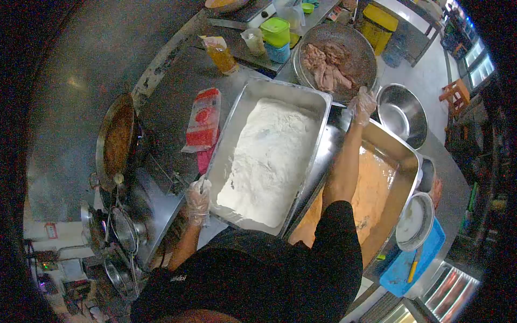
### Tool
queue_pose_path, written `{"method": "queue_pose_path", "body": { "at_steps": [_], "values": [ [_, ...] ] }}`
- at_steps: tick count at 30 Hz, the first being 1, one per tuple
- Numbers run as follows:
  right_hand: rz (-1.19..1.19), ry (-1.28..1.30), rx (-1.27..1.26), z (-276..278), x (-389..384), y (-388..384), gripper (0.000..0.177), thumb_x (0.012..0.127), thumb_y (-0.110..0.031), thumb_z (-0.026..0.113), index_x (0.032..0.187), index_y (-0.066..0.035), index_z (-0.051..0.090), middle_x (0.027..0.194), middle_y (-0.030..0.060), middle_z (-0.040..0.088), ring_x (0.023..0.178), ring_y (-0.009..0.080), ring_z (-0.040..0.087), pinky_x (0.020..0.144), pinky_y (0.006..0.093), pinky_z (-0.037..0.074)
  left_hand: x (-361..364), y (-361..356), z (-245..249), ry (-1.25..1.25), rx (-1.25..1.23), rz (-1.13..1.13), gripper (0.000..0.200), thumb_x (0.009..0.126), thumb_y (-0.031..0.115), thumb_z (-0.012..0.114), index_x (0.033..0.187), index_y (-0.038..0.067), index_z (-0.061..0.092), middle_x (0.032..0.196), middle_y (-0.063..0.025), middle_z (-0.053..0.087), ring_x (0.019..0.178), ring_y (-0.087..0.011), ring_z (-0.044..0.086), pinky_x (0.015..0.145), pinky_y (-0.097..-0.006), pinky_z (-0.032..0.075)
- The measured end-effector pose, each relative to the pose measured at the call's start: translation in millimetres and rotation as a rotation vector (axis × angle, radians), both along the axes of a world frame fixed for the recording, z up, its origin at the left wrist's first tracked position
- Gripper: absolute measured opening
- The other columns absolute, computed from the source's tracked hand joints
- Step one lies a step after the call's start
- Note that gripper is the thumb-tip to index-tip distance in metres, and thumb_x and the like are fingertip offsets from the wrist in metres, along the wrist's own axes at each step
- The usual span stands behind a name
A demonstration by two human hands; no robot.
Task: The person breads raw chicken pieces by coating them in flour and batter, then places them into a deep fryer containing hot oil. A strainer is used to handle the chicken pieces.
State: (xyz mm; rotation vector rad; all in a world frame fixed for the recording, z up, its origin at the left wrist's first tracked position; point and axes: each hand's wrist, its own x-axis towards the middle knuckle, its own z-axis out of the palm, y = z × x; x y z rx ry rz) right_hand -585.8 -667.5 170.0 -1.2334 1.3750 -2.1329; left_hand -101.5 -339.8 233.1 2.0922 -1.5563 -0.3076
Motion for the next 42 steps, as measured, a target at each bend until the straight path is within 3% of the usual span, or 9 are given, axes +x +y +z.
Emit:
{"method": "queue_pose_path", "body": {
  "at_steps": [2,4,7,10,12,29,35,36,42],
  "values": [
    [0.065,0.085,-0.115,7.4,-1.1,5.4,0.014,0.079,-0.017,0.063,0.077,-0.008,0.054,0.053,-0.0036,0.048,0.047,0.0058,0.046,0.043,0.0192,0.037,0.3,0.2,1.7,-0.007,0.032,-0.007,0.036,0.081,0.03,0.053,0.103,0.003,0.059,0.085,-0.0191,0.06,0.08,-0.0345,0.057,0.072,-0.0401,0.044],
    [-0.148,0.039,0.279,15.2,1.7,2.1,0.025,0.079,-0.02,0.063,0.062,-0.004,0.055,0.052,-0.0003,0.048,0.047,0.0108,0.042,0.045,0.0291,0.034,5.4,1.1,-2.4,-0.041,0.025,-0.03,0.035,0.08,0.029,0.053,0.103,0.004,0.059,0.086,-0.0188,0.06,0.08,-0.0345,0.057,0.072,-0.0399,0.044],
    [-0.017,-0.76,0.87,58.8,-42.2,-16.7,0.024,0.083,-0.015,0.053,0.06,-0.007,0.052,0.048,-0.0018,0.046,0.045,0.0107,0.044,0.043,0.0292,0.036,17.7,5.6,-22.4,-0.092,-0.033,-0.085,0.035,0.079,0.028,0.052,0.105,0.005,0.058,0.087,-0.0181,0.06,0.08,-0.0343,0.056,0.073,-0.0401,0.043],
    [-0.123,0.598,0.42,11.8,-10.1,-11.7,0.024,0.083,-0.016,0.052,0.061,-0.007,0.052,0.049,-0.0012,0.046,0.045,0.0115,0.044,0.043,0.0295,0.036,18.9,1.3,-19.7,0.059,0.036,-0.106,0.037,0.079,0.026,0.053,0.11,0.006,0.055,0.087,-0.018,0.059,0.081,-0.0334,0.055,0.073,-0.041,0.042],
    [-0.145,0.922,0.26,2.2,-2.9,-15.9,0.023,0.083,-0.017,0.051,0.063,-0.007,0.053,0.049,-0.0007,0.046,0.045,0.012,0.044,0.044,0.0298,0.036,10.8,5.6,4.0,0.135,0.013,-0.07,0.037,0.079,0.025,0.054,0.11,0.006,0.054,0.085,-0.0178,0.059,0.079,-0.0316,0.056,0.072,-0.0411,0.043],
    [-0.009,0.956,0.071,-0.2,52.4,-36.0,0.024,0.085,-0.023,0.046,0.073,-0.005,0.056,0.051,0.0029,0.047,0.047,0.0165,0.046,0.046,0.0317,0.038,19.2,13.0,0.5,0.076,0.062,0.031,0.055,0.078,0.046,0.053,0.104,-0.002,0.058,0.093,-0.0231,0.059,0.086,-0.0339,0.057,0.078,-0.0381,0.044],
    [-0.049,1.034,0.026,-15.0,13.5,-30.4,0.026,0.085,-0.025,0.045,0.077,-0.004,0.057,0.052,0.0042,0.048,0.047,0.0181,0.046,0.047,0.0324,0.038,15.8,9.5,-2.9,0.048,-0.235,-0.063,0.027,0.083,0.025,0.048,0.08,0.002,0.061,0.078,-0.0165,0.061,0.07,-0.0279,0.059,0.067,-0.0392,0.045],
    [-0.079,1.06,0.032,-20.9,-3.4,-27.6,0.027,0.086,-0.025,0.044,0.077,-0.004,0.057,0.052,0.0044,0.048,0.047,0.0183,0.047,0.047,0.0325,0.038,21.7,12.2,-22.6,0.026,-0.028,-0.048,0.039,0.078,0.029,0.053,0.107,0.003,0.057,0.104,-0.0152,0.059,0.098,-0.03,0.053,0.089,-0.0375,0.04],
    [-0.157,0.971,-0.096,-33.7,-48.7,-24.8,0.03,0.086,-0.028,0.043,0.081,-0.003,0.058,0.053,0.0057,0.048,0.048,0.0199,0.047,0.048,0.0332,0.039,15.6,1.8,-16.6,-0.007,-0.002,-0.024,0.035,0.078,0.029,0.054,0.104,0.005,0.059,0.09,-0.0173,0.06,0.081,-0.0332,0.057,0.074,-0.0401,0.044]
  ]
}}
